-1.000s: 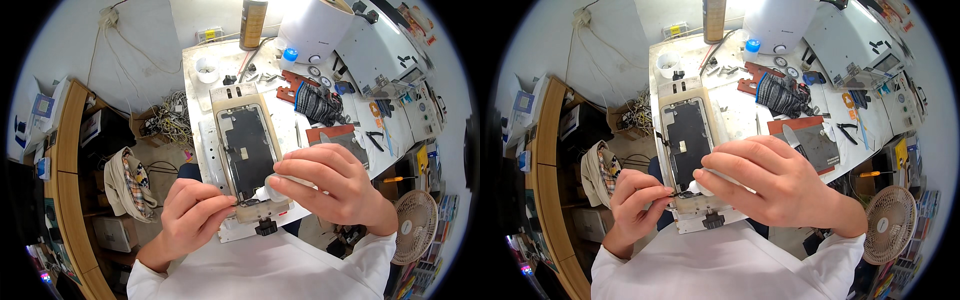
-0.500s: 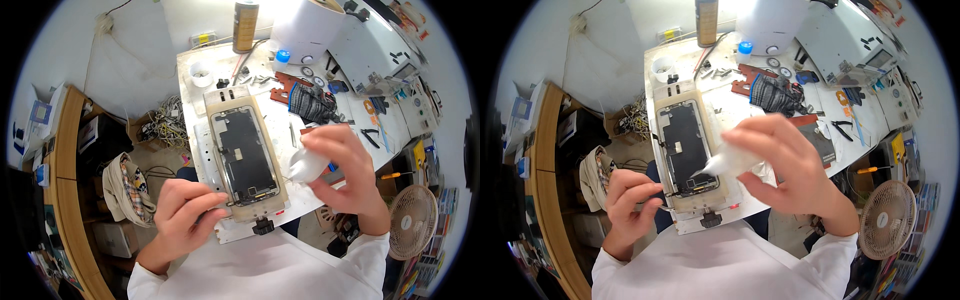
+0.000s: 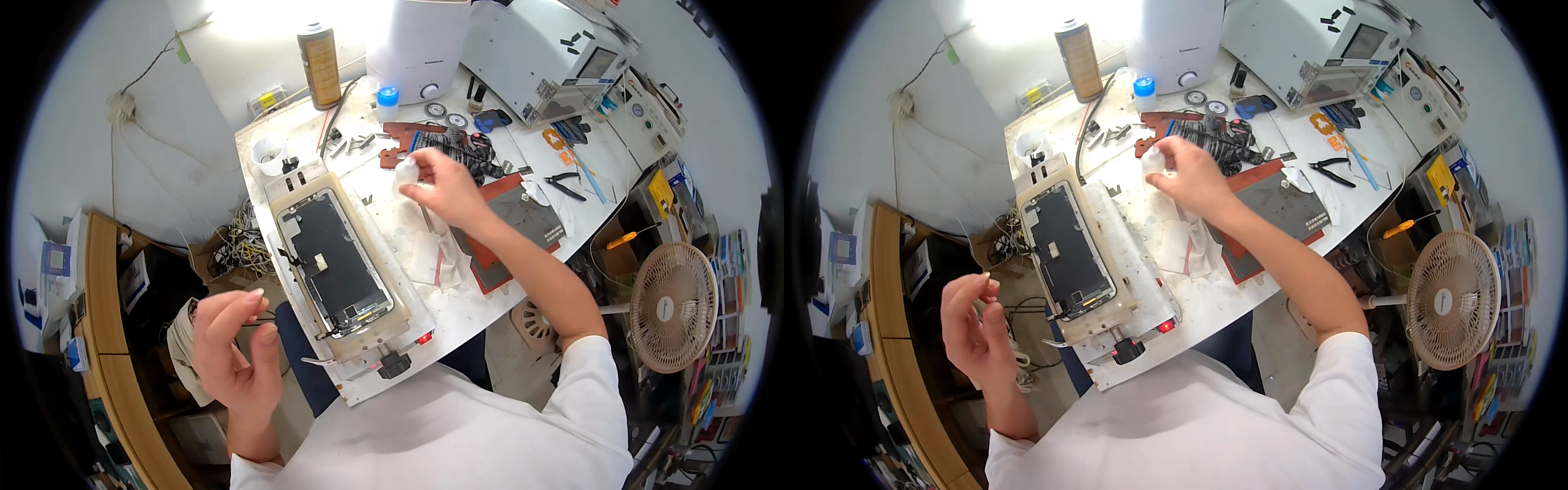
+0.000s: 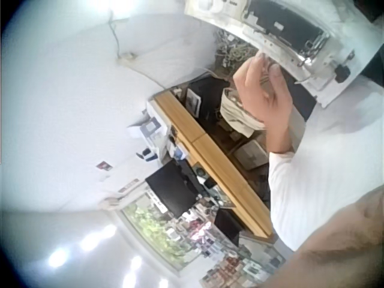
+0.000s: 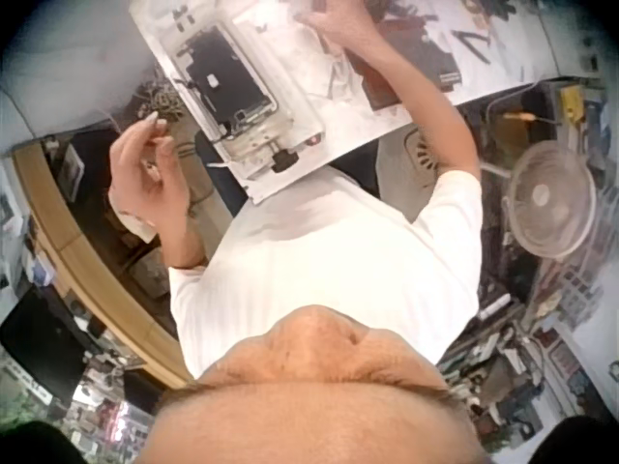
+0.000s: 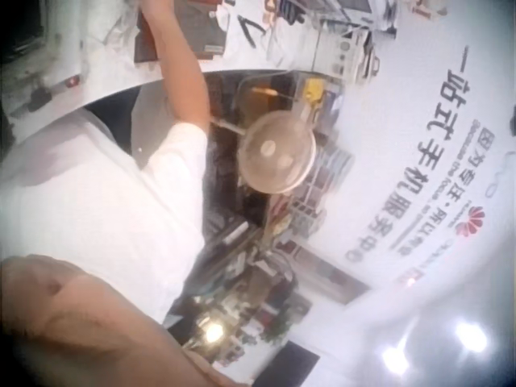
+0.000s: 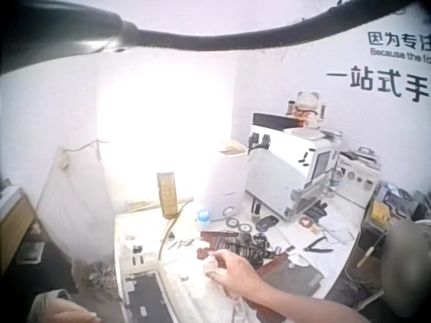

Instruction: The person applies adhesive to a smartphone frame, then uses a soldering iron to heat and remove a component from the device. They later place the phone in a clamping jig and apply a liquid from a bottle to the frame edges.

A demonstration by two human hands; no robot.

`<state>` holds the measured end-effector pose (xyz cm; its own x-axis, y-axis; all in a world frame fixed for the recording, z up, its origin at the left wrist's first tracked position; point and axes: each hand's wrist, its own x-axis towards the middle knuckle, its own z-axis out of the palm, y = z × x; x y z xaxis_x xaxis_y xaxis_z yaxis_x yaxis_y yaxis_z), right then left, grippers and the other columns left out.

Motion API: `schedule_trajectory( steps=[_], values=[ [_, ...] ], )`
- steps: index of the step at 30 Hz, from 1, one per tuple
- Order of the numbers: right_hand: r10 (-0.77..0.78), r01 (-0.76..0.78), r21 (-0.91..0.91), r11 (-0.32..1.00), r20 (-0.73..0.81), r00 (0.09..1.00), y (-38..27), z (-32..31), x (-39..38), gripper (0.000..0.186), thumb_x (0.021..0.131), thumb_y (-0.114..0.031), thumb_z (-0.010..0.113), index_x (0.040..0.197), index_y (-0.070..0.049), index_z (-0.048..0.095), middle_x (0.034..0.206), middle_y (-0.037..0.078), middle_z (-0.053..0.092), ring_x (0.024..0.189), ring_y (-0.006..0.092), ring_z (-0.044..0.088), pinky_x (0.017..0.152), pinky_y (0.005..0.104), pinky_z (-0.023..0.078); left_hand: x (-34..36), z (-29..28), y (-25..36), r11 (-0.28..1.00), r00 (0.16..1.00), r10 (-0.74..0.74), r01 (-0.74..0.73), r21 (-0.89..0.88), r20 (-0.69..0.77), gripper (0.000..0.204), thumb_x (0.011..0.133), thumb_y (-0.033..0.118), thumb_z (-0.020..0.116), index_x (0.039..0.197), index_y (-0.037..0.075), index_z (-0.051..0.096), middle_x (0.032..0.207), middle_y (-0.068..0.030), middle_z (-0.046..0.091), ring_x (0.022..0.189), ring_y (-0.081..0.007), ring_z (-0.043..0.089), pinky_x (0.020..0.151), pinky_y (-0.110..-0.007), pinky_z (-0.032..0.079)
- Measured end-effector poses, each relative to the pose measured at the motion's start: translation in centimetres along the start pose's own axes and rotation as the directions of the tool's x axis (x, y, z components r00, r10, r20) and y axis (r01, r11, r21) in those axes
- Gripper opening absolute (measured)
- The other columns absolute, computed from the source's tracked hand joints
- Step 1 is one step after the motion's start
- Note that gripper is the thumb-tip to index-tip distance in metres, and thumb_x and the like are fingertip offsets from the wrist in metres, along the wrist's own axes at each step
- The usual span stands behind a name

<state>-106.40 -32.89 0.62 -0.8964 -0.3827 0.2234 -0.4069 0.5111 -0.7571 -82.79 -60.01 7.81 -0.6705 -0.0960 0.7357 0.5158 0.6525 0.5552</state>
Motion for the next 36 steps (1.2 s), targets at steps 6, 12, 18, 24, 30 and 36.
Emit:
schedule_trajectory(
  steps=[6, 12, 18, 24, 30, 36],
  values=[
    [-0.040, 0.037, -0.053, 0.998, -0.056, 0.998, 0.7, 1.2, -1.0, 0.043, 0.086, -0.015, 0.081, 0.123, -0.003, 0.063, 0.115, 0.015, 0.072, 0.110, 0.0313, 0.072, 0.096, 0.0423, 0.056, -1.6, -0.6, 0.4, 0.999, 0.991, -0.035, 0.033, 0.013, 0.131, 0.026, 0.095, 0.016, 0.078, 0.115, 0.001, 0.072, 0.100, -0.0137, 0.069, 0.088, -0.0257, 0.064, 0.074, -0.032, 0.050],
    [0.322, -0.264, -0.559, 0.786, 0.005, 0.947, 0.0, -7.1, -5.4, 0.035, 0.090, -0.027, 0.079, 0.120, -0.011, 0.067, 0.105, 0.011, 0.074, 0.103, 0.0311, 0.071, 0.088, 0.0455, 0.057, -1.9, -0.6, 0.4, 0.999, 0.983, -0.013, 0.007, 0.035, 0.185, 0.030, 0.092, 0.026, 0.082, 0.108, 0.002, 0.076, 0.096, -0.0109, 0.070, 0.086, -0.0270, 0.063, 0.074, -0.036, 0.050],
    [0.240, -0.196, -0.505, 0.840, 0.022, 0.971, 3.0, -7.2, -9.3, 0.035, 0.088, -0.022, 0.083, 0.116, -0.008, 0.067, 0.098, 0.012, 0.069, 0.103, 0.0326, 0.066, 0.091, 0.0438, 0.053, -2.0, 0.1, 0.0, 0.999, 0.982, 0.052, -0.049, -0.022, 0.179, 0.033, 0.091, 0.033, 0.084, 0.108, 0.005, 0.077, 0.095, -0.0087, 0.070, 0.085, -0.0262, 0.062, 0.073, -0.036, 0.049],
    [0.218, -0.221, -0.252, 0.942, -0.040, 0.975, 1.2, -8.6, -9.1, 0.012, 0.093, -0.009, 0.074, 0.101, -0.002, 0.069, 0.095, 0.010, 0.066, 0.086, 0.0259, 0.066, 0.078, 0.0377, 0.051, -1.3, -0.5, -0.1, 0.998, 0.966, 0.066, -0.057, -0.041, 0.249, 0.036, 0.082, 0.023, 0.091, 0.112, 0.006, 0.078, 0.100, -0.0061, 0.071, 0.084, -0.0238, 0.062, 0.072, -0.035, 0.049],
    [-0.087, 0.074, 0.128, 0.989, 0.103, 0.991, -10.4, -9.1, -10.1, 0.022, 0.095, 0.006, 0.063, 0.116, 0.000, 0.065, 0.100, 0.011, 0.066, 0.083, 0.0201, 0.067, 0.076, 0.0309, 0.054, -1.3, -0.7, -0.3, 0.996, 0.962, 0.090, -0.079, -0.051, 0.257, 0.042, 0.074, 0.022, 0.094, 0.110, 0.008, 0.079, 0.098, -0.0032, 0.070, 0.083, -0.0220, 0.061, 0.070, -0.033, 0.047],
    [-0.527, 0.568, -0.022, 0.822, 0.346, 0.776, -15.4, -6.0, -8.1, 0.037, 0.084, -0.007, 0.082, 0.119, -0.003, 0.073, 0.099, 0.009, 0.066, 0.074, 0.0202, 0.064, 0.064, 0.0327, 0.053, -0.4, 0.0, 0.8, 1.000, 0.952, -0.003, -0.005, 0.027, 0.305, 0.042, 0.068, 0.020, 0.095, 0.106, 0.009, 0.081, 0.094, -0.0012, 0.067, 0.080, -0.0213, 0.057, 0.068, -0.033, 0.046]
  ],
)
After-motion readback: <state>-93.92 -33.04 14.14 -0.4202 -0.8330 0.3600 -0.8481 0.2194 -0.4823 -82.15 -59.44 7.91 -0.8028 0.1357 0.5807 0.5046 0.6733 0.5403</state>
